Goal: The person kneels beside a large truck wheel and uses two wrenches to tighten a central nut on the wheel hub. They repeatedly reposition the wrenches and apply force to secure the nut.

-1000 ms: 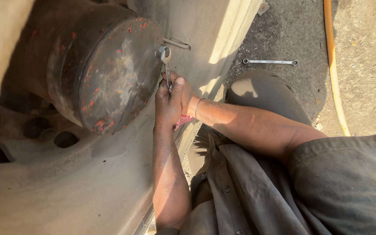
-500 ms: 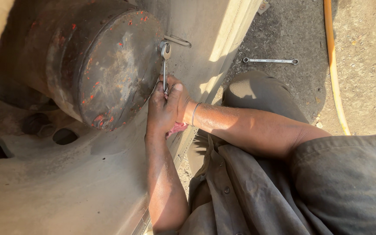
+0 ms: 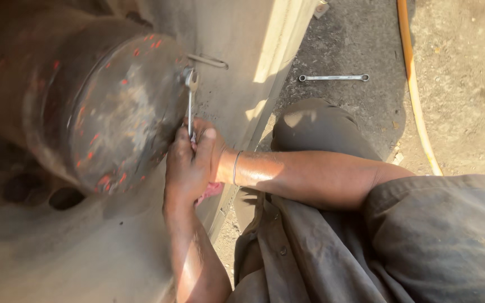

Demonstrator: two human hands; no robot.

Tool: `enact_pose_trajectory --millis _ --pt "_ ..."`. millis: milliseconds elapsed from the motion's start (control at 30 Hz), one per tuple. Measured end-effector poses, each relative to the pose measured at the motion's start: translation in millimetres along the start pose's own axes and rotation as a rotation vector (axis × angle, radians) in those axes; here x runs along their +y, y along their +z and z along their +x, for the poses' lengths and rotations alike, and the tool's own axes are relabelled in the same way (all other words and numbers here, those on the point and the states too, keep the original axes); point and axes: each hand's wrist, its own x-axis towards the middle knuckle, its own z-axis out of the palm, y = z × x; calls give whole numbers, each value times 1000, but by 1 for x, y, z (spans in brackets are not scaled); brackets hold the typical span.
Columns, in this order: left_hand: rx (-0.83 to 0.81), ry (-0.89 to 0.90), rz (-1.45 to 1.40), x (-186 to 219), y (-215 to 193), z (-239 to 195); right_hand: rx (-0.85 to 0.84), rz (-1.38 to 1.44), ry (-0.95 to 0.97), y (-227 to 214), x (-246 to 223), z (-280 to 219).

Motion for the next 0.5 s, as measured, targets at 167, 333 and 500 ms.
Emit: enact_pose_trajectory --millis 167,333,500 --pt "-12 -58 -122 8 -2 11 -46 -46 58 -10 12 15" --pt "93 66 -71 -4 11 7 -97 -146 -116 -16 35 17" --pt "148 -32 -170 -23 37 -3 111 705 595 -18 36 11"
